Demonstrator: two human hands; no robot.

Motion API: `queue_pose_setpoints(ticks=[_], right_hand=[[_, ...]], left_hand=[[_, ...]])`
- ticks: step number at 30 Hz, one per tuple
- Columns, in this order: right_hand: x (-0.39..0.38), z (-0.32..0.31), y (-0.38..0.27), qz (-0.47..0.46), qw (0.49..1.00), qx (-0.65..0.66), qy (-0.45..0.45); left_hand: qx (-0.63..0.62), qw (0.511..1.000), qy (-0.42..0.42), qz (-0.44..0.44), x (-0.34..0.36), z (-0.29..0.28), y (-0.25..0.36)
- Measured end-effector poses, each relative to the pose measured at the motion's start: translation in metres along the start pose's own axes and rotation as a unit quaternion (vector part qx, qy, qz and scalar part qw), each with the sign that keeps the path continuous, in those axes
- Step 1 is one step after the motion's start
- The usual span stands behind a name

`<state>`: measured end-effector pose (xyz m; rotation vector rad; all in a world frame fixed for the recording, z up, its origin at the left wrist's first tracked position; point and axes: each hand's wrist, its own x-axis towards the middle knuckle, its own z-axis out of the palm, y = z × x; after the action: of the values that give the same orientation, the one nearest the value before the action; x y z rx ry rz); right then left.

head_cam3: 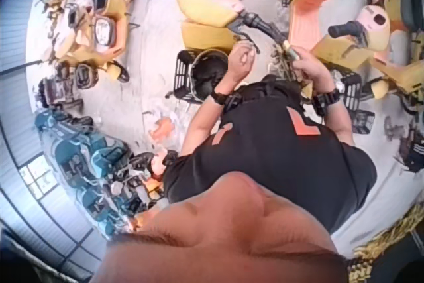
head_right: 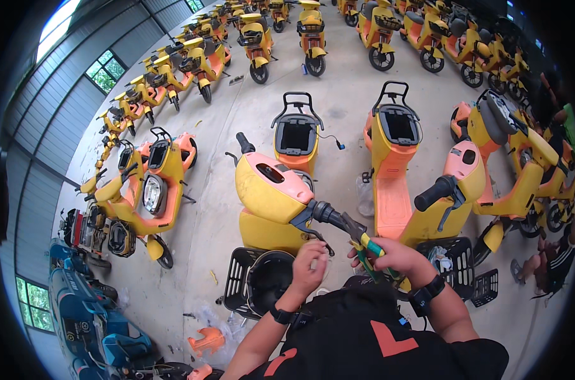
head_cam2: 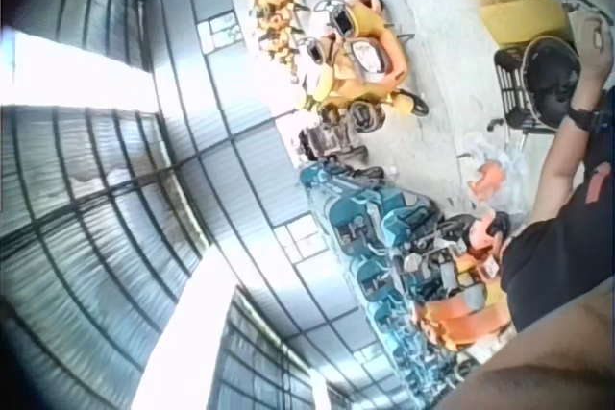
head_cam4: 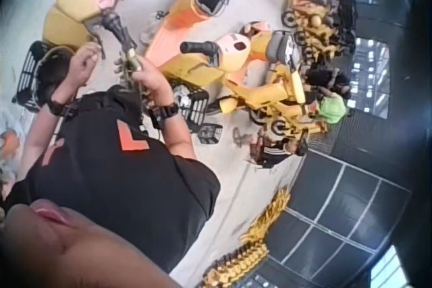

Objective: The person uses pliers to cut and pull wires on the handlebars of several electric scooters, then handles a detached plastic component and moves to work on another scooter in the warehouse.

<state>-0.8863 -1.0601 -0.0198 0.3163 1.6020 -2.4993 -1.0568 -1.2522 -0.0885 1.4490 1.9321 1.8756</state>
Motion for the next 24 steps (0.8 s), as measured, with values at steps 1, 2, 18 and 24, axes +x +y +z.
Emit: queue_pose_setpoints(ticks=[1, 2, 18, 24], right_hand=[[-0.003, -0.005, -0.007, 0.022, 0.999, -0.023, -0.024], [-0.002, -0.016, -0.008, 0.021, 0.999, -0.014, -0.027], [0.034, -0.033, 0.011, 0.164, 0.940, -0.299, -0.009], [0.049, -0.022, 0.031, 0.105, 0.909, -0.402, -0.002]], left_hand=[[0.068, 0.993, 0.068, -0.070, -0.012, -0.012, -0.011], [0.085, 0.965, 0.121, -0.216, -0.016, -0.023, -0.018], [-0.035, 0.898, -0.102, -0.427, 0.001, 0.012, -0.059], [-0.008, 0.932, -0.085, -0.352, -0.012, 0.015, -0.070]])
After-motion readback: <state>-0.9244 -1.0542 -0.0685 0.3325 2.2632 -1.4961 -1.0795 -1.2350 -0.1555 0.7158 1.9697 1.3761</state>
